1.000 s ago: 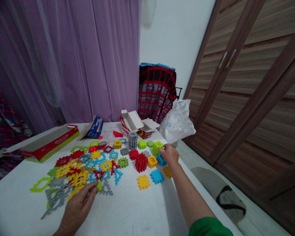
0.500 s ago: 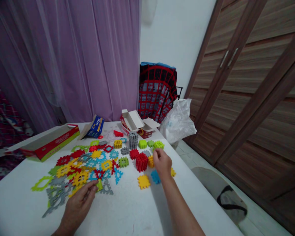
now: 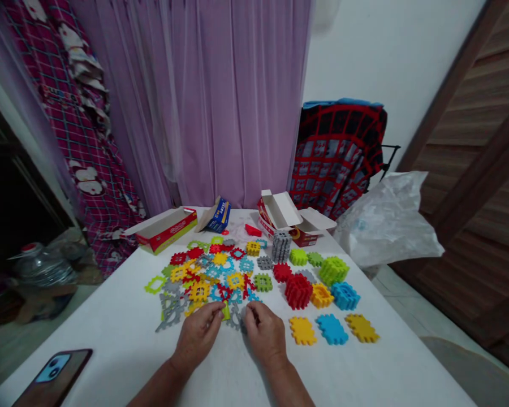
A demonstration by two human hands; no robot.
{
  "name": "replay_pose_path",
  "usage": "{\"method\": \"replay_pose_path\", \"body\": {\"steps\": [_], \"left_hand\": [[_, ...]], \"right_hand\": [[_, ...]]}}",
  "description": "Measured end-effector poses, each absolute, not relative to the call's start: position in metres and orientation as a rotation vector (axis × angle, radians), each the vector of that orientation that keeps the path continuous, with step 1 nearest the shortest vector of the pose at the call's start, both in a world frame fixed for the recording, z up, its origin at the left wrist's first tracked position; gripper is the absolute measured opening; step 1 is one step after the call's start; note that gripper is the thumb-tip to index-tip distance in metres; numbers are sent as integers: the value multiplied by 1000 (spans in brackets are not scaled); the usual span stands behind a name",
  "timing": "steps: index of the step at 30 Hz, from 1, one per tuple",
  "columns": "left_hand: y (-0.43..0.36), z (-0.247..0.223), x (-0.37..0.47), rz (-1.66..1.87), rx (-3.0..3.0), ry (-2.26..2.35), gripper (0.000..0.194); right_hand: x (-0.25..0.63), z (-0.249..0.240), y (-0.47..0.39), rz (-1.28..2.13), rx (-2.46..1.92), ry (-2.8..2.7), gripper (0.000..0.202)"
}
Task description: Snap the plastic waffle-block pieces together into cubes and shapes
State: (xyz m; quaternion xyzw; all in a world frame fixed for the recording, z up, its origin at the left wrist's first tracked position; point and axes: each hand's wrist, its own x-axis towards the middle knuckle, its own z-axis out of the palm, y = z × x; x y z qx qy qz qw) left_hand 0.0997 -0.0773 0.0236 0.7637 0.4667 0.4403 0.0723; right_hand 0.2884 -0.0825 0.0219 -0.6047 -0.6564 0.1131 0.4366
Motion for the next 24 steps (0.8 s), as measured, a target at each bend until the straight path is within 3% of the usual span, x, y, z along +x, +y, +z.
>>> {"method": "replay_pose_path", "body": {"steps": [7,11,16,24], "left_hand": [[-71,33,88,1341,2432,1437,23],[-45,43,39,1321,2319,1828,26],[-23,55,-42,616,1824,2577,44],[-11,57,-67,404,1710,2578,35]], "right_hand": [[292,4,-80,337,-1527,-1517,37],[292,6,-79,337,-1531,-1516,38],[291,13,-80,362,-1544,-1543,37],[291,10,-80,349,-1582,-1602,35]]}}
